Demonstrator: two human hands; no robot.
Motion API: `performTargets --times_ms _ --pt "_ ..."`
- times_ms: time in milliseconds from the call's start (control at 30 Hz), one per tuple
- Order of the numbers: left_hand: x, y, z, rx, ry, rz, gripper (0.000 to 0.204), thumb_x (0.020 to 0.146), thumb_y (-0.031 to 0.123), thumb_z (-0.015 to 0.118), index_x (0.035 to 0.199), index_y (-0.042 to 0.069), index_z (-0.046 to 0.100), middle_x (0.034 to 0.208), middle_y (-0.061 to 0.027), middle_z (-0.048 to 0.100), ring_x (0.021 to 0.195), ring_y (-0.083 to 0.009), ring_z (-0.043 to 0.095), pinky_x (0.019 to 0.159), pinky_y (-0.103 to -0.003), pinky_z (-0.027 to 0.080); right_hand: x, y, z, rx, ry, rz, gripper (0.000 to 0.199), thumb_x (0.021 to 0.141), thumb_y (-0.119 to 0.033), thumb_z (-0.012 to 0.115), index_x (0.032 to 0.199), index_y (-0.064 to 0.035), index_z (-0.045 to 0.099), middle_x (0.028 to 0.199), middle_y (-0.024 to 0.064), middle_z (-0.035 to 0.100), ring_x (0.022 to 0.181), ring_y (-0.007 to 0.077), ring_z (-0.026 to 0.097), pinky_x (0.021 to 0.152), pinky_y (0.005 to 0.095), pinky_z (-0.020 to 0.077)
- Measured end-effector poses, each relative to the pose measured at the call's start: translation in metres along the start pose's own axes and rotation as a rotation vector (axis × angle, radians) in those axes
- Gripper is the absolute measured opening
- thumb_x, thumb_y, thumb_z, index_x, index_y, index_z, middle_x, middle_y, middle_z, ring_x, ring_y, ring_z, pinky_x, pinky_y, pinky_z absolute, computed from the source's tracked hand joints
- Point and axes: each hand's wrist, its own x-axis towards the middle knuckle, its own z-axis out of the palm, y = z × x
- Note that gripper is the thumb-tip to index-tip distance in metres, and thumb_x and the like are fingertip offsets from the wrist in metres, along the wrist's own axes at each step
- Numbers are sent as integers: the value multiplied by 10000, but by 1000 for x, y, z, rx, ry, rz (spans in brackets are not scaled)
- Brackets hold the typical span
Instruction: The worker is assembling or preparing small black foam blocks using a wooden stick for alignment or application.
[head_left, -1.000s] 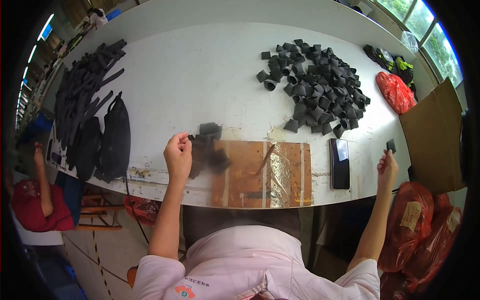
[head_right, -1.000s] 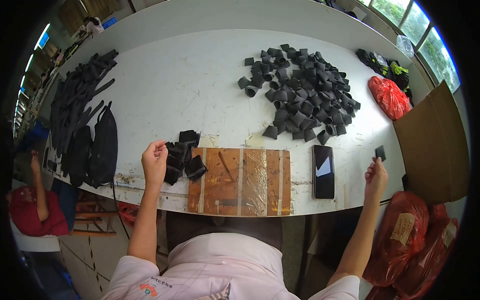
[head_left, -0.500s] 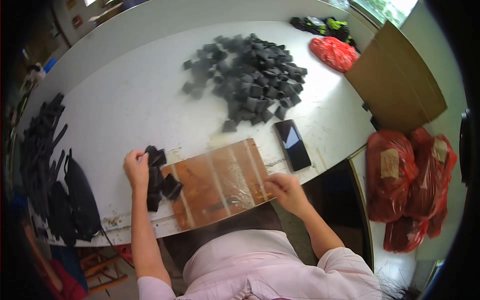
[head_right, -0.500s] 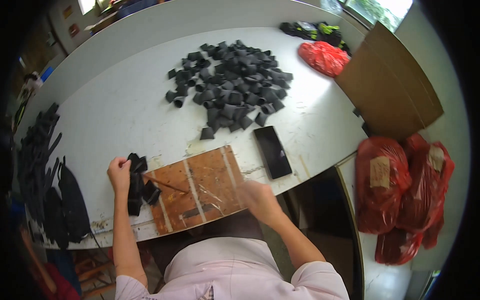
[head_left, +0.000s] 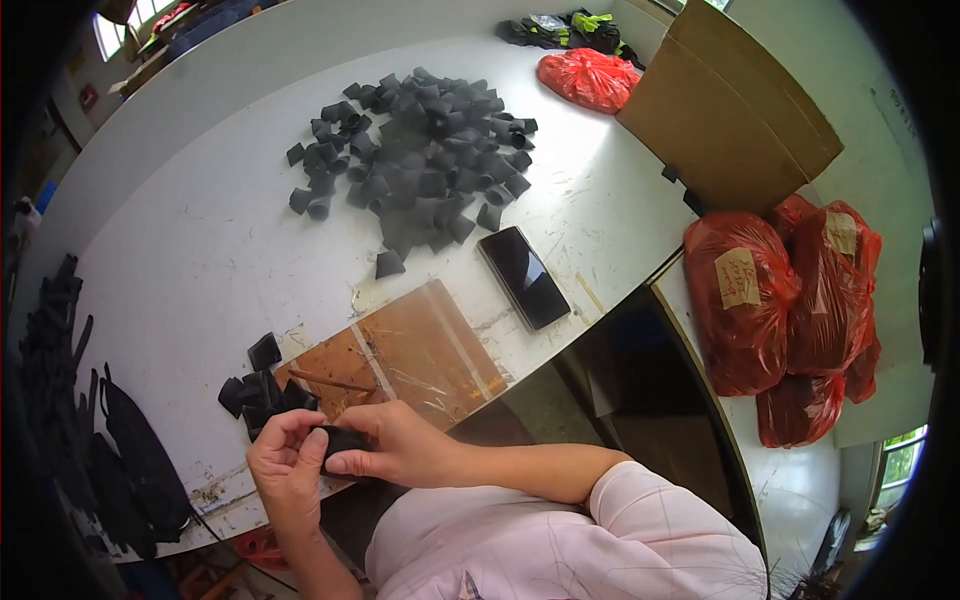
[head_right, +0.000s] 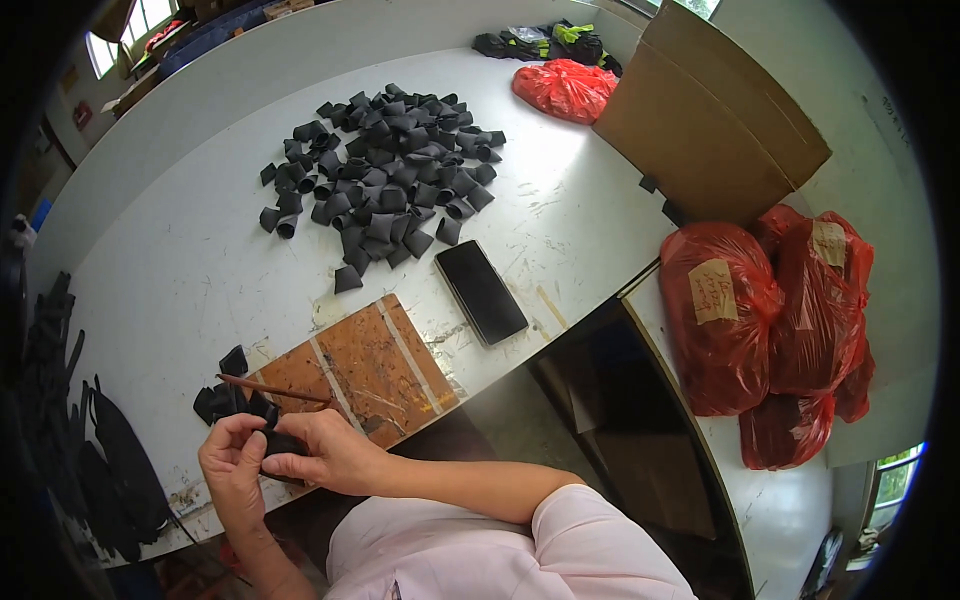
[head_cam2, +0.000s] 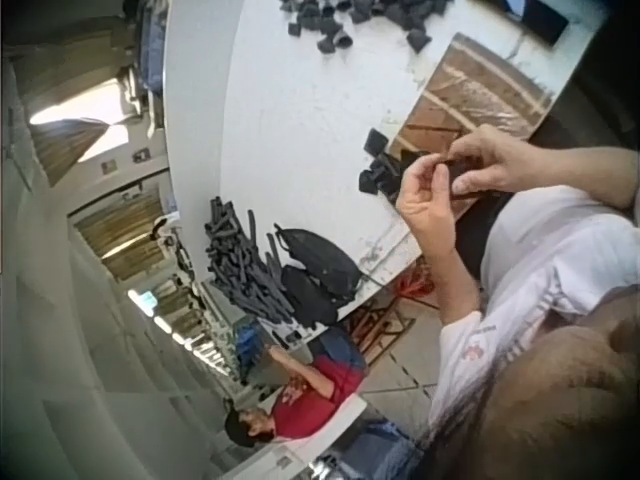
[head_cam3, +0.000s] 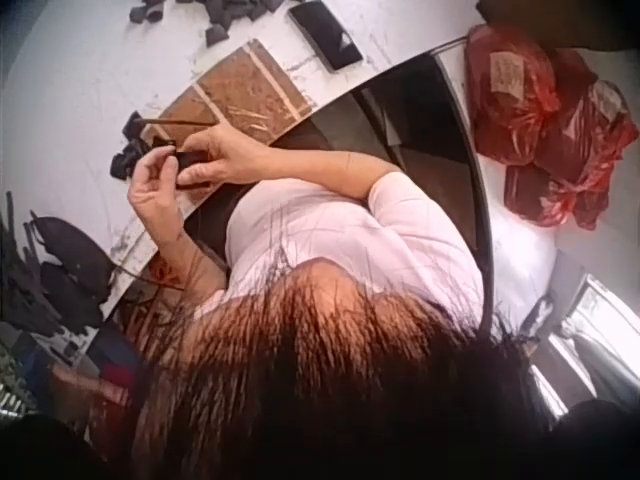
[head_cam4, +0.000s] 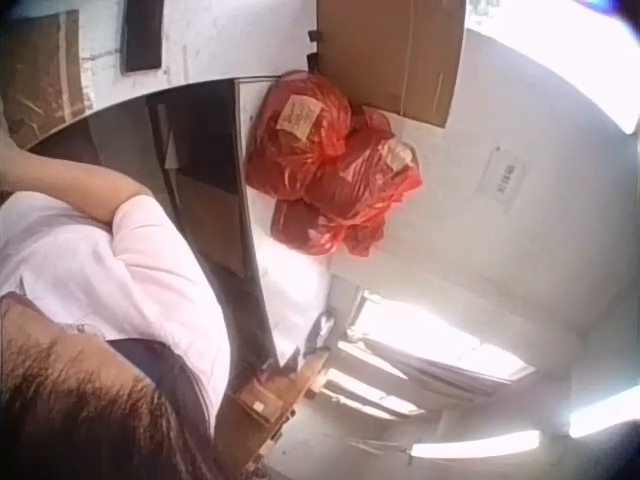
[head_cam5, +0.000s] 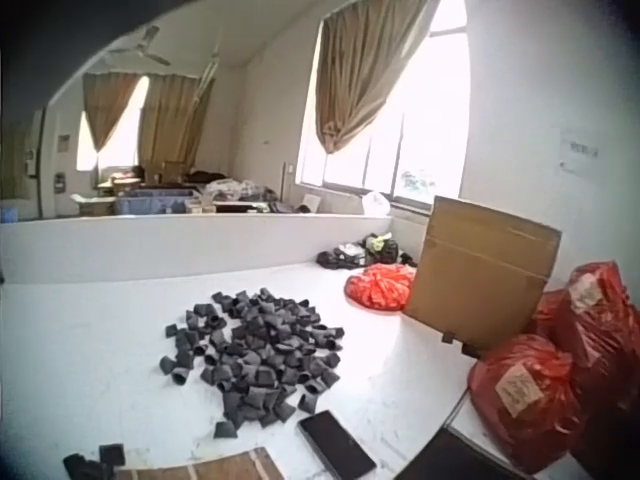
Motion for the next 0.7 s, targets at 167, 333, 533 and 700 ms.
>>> performTargets --times_ms 167,333,533,700 --pt "-8 -15 19 -505 82 11 336 813 140 589 1077 -26 464 868 -53 560 716 -99 540 659 -204 445 0 7 -5 659 117 237 155 836 -212 579 790 -64 578 617 -23 543 507 19 456 436 147 350" --pt "-11 -17 29 -503 -22 -97 228 795 64 557 1002 -16 506 823 -76 597 671 -127 574 627 -230 472 -7 3 -11 896 184 246 168 846 -205 562 907 -49 560 749 20 578 618 73 526 526 197 428" --pt "-10 -15 34 -441 4 -129 165 795 53 566 944 -9 535 791 -61 604 667 -97 569 620 -214 463 -8 5 -18 928 117 263 159 853 -178 548 926 -38 563 783 36 581 703 116 551 615 247 456" --pt "-9 -23 31 -447 24 -132 102 805 28 552 900 -8 558 755 -56 604 620 -84 557 569 -197 452 -7 5 -17 929 84 251 149 850 -166 550 921 -36 573 799 40 591 695 127 558 629 269 471"
